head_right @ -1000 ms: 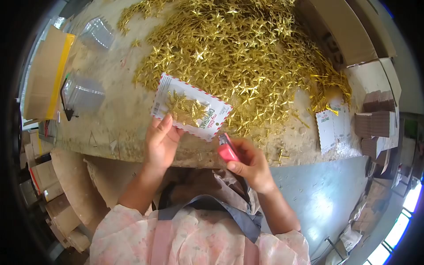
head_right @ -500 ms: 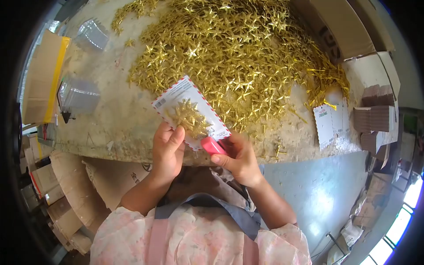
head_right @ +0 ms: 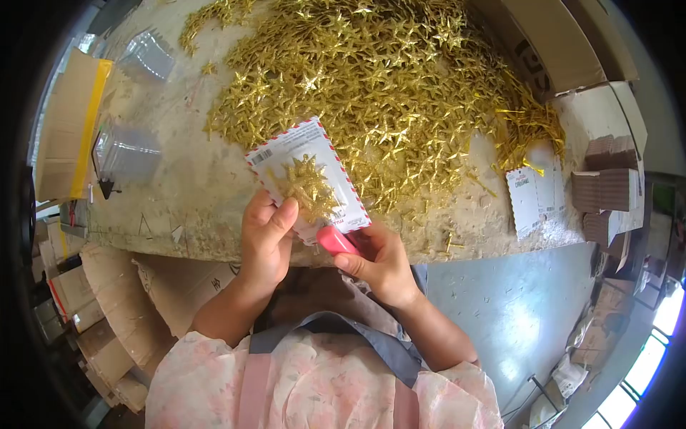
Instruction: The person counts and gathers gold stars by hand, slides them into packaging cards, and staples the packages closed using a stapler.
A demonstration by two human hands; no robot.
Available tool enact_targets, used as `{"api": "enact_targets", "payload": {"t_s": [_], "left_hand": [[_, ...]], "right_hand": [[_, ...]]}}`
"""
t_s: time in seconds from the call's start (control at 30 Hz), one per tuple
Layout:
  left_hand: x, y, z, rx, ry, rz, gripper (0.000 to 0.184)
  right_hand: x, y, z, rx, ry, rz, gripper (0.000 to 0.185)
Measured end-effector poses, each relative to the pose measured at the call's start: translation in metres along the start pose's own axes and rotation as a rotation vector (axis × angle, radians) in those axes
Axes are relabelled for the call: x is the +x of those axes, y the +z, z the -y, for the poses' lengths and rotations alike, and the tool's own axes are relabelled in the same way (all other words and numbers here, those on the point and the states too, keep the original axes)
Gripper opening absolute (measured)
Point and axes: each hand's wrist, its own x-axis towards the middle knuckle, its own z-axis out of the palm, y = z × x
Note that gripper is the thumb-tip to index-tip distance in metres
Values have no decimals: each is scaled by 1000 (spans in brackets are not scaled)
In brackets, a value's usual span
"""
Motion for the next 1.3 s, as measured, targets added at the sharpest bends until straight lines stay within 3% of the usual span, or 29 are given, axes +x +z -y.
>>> {"api": "enact_targets", "payload": {"t_s": [0.17, 0.27, 0.37, 0.47, 0.6, 0.73, 0.83, 1.0, 1.17, 1.2, 1.3], "left_hand": [[-4, 6, -2, 6, -4, 13, 31], [-16, 10, 11, 78, -7, 25, 36], [-25, 9, 16, 85, -190, 45, 34], [-21, 4, 18, 82, -197, 76, 32], [-10, -2, 4, 257, -277, 184, 35], [-2, 0, 1, 103, -55, 56, 39], [16, -17, -26, 88, -155, 141, 46], [32, -30, -54, 427, -123, 339, 51], [43, -29, -64, 575, -161, 553, 53], [43, -27, -66, 566, -179, 481, 53], [30, -21, -33, 248, 38, 154, 52]], "right_hand": [[1, 1, 0, 20, 4, -24, 64], [1, 0, 0, 8, -25, -4, 54], [4, 6, -6, 14, -149, -4, 52], [2, 11, -11, -4, -194, -72, 51], [2, 15, -8, -9, -120, -114, 50], [-1, 6, -6, -78, -25, -53, 49], [-1, -3, 9, -196, -66, -1, 52], [6, -23, 21, -343, -150, 61, 54], [8, -17, 28, -286, -9, 101, 45], [8, -15, 27, -240, 23, 95, 43], [12, -13, 15, -136, -102, 39, 38]]}}
